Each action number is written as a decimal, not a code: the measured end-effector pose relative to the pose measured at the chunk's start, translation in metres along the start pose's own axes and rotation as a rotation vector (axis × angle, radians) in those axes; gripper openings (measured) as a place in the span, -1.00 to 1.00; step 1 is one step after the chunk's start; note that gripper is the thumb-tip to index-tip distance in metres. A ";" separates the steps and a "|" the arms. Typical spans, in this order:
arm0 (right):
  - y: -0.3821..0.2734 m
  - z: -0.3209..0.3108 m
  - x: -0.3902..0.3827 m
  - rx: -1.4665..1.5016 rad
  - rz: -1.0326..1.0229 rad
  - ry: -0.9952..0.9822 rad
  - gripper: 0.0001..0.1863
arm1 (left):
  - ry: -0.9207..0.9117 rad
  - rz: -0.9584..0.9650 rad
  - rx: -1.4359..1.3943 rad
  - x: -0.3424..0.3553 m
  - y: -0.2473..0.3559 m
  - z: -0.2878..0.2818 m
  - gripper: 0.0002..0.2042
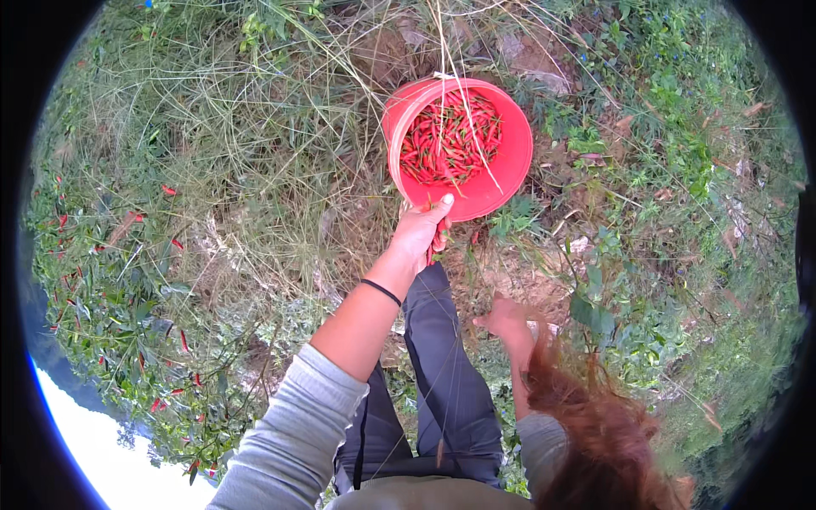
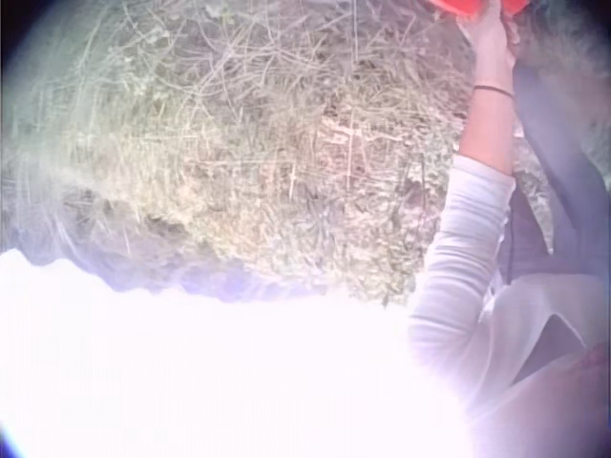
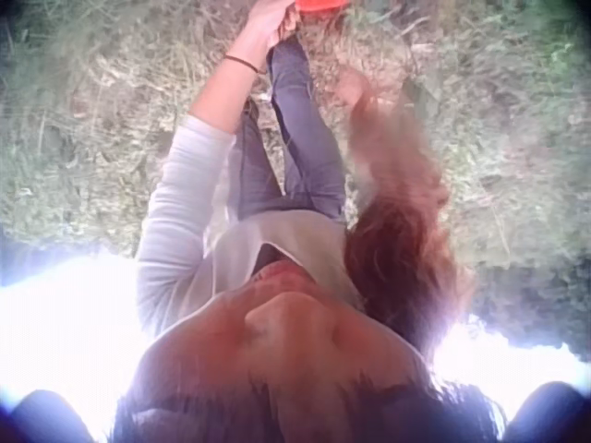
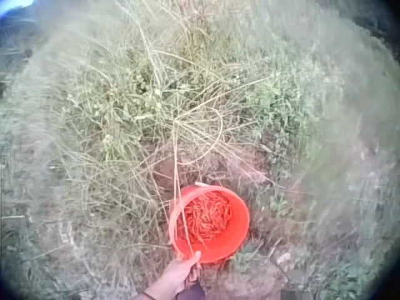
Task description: The person picks red chili peppers from plants in an outdoor garden and places them into a red bucket. The person moves between plants, plucks chilies by hand, and deposits them into the bucket.
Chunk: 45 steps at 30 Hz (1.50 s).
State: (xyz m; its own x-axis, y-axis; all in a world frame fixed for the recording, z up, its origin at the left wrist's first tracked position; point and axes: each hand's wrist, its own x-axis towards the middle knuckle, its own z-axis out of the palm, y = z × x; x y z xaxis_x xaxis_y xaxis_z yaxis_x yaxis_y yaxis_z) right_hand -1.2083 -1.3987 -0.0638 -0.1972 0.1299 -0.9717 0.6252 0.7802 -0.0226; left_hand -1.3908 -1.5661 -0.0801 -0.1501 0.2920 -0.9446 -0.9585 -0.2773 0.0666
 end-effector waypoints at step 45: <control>-0.335 0.393 -0.444 -0.593 -0.965 0.675 -0.71 | 0.249 0.881 -0.293 -0.543 -0.283 -0.462 -0.75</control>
State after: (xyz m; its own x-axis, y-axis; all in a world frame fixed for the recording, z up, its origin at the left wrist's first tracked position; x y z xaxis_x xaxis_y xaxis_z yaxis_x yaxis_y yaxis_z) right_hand -1.0333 -1.9584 0.2832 -0.8179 -0.4837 -0.3116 -0.3683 0.8562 -0.3623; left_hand -0.9261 -2.0696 0.2657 -0.6990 -0.3241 -0.6374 -0.4226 -0.5318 0.7339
